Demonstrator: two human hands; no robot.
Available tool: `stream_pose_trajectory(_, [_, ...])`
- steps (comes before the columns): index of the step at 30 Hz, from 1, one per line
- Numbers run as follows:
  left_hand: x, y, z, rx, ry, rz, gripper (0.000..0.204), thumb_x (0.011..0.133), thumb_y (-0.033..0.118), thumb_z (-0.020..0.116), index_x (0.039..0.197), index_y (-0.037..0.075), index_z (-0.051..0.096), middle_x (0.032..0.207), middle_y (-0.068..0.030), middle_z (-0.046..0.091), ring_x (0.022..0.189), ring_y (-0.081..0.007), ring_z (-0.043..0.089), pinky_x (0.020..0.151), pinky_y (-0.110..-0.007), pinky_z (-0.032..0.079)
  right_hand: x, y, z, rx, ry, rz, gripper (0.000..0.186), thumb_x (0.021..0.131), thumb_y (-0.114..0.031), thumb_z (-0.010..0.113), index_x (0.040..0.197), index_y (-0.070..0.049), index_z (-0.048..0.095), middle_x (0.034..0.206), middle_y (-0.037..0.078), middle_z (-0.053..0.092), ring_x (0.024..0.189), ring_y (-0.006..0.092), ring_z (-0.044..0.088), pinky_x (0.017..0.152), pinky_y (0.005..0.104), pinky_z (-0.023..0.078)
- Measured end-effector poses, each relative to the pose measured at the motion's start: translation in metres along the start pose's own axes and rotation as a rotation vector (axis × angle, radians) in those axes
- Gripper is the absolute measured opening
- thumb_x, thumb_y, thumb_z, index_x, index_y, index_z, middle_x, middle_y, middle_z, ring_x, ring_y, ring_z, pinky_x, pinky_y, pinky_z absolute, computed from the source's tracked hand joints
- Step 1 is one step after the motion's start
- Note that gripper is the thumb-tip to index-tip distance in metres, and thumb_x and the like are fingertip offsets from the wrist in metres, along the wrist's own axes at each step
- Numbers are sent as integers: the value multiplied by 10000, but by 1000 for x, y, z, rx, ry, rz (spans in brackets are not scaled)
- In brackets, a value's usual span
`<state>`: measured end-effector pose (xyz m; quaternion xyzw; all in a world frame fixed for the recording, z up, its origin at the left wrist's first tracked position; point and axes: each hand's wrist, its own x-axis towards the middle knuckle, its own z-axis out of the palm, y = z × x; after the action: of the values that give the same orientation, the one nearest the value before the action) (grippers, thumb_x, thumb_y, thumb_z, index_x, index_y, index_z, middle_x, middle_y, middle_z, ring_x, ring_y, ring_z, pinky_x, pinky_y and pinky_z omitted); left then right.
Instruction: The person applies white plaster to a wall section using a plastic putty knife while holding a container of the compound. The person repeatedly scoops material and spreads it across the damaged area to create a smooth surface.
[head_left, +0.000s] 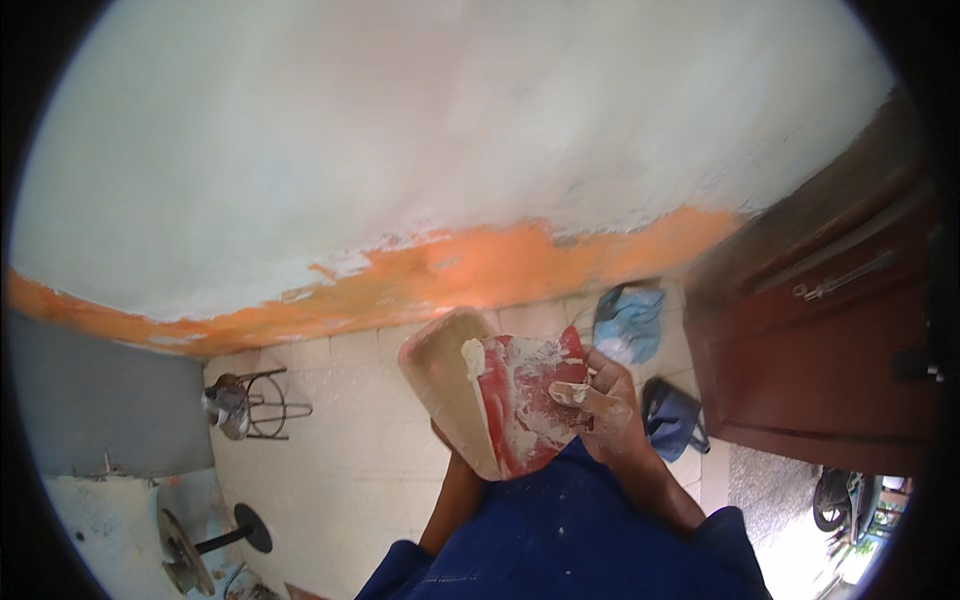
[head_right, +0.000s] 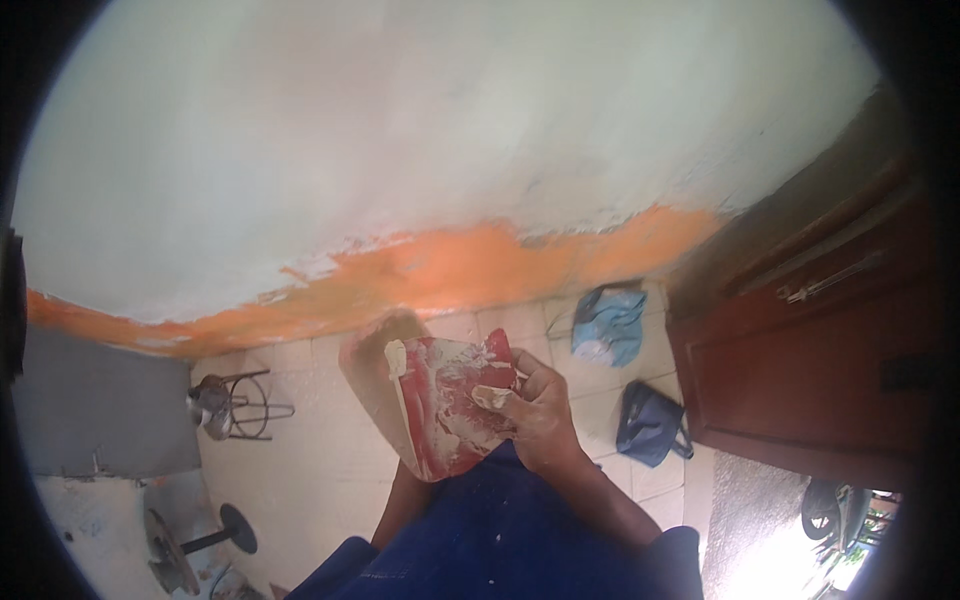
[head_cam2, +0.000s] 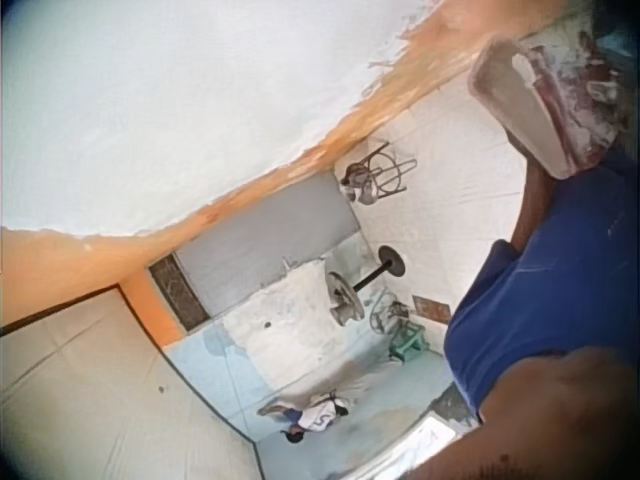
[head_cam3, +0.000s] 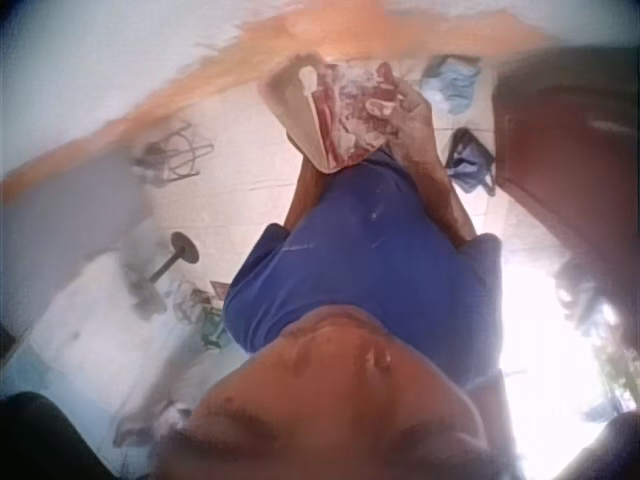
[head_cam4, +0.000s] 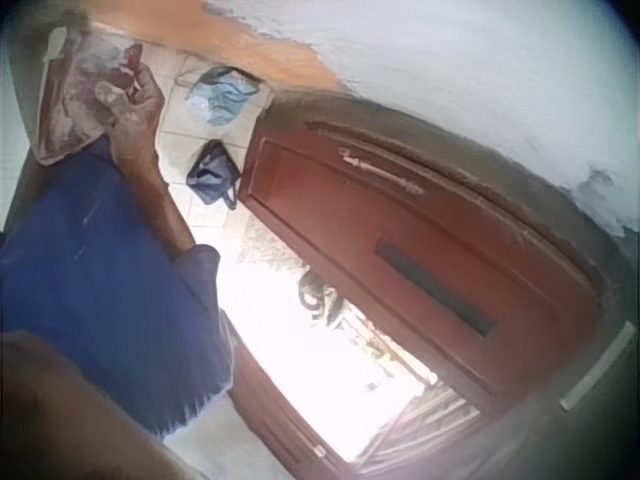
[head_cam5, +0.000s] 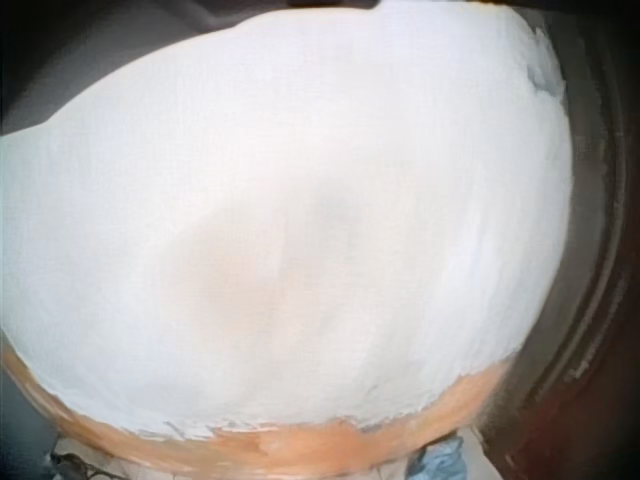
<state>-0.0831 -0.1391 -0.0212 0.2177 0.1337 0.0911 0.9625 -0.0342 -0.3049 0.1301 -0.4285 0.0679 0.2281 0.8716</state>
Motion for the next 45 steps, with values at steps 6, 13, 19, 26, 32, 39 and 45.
stream_pose_trajectory(6, [4, -10, 0, -19, -23, 16, 566, 972, 474, 336, 1376, 78, 366, 1307, -129, 484, 1178, -288, 495, 981, -425, 440, 8, 5, -49, 325, -106, 129, 376, 747, -36, 608, 1109, 41, 544, 936, 99, 633, 756, 147, 606, 695, 285, 499])
stream_pose_trajectory(13, [13, -32, 21, -2, -76, -8, 566, 974, 479, 332, 1371, 77, 374, 1299, -126, 493, 1172, -284, 501, 975, -422, 445, 14, -3, -62, 436, -110, 98, 419, 773, -87, 584, 1167, 45, 534, 1101, 153, 619, 964, 258, 633, 878, 393, 507])
stream_pose_trajectory(19, [15, -47, 44, 24, -130, -23, 567, 976, 483, 329, 1367, 77, 381, 1291, -122, 501, 1167, -281, 506, 969, -419, 449, 11, -16, -74, 414, -73, 18, 455, 774, -74, 586, 1209, 33, 510, 1107, 142, 617, 1015, 251, 610, 932, 382, 471])
stream_pose_trajectory(26, [26, -80, 29, 6, -162, -48, 592, 946, 516, 334, 1376, 111, 373, 1307, -103, 490, 1164, -291, 512, 969, -468, 442, 29, -80, -127, 295, -103, -273, 430, 792, -42, 589, 1207, 21, 496, 1108, 116, 611, 990, 230, 615, 889, 350, 498])
stream_pose_trajectory(32, [16, -104, 22, -20, -136, -62, 638, 911, 563, 335, 1384, 136, 353, 1329, -99, 471, 1178, -322, 501, 959, -532, 439, 48, -148, -145, 357, -56, -440, 348, 810, 23, 556, 1157, 20, 526, 1067, 116, 624, 962, 235, 632, 867, 374, 527])
stream_pose_trajectory(39, [-7, -114, 17, 78, -60, -31, 717, 863, 630, 358, 1378, 131, 353, 1320, -97, 472, 1166, -340, 501, 932, -570, 439, 110, -215, -147, -697, 441, -1055, 330, 861, 43, 501, 1190, 65, 521, 1088, 107, 627, 926, 167, 618, 822, 297, 515])
stream_pose_trajectory(45, [-29, -116, 41, 463, -100, 108, 730, 854, 615, 349, 1352, 81, 364, 1269, -121, 490, 1133, -348, 502, 890, -612, 427, 179, -251, -114, -1296, 604, -1370, 600, 710, 74, 537, 1303, 46, 449, 1359, 220, 438, 1212, 355, 465, 866, 404, 487])
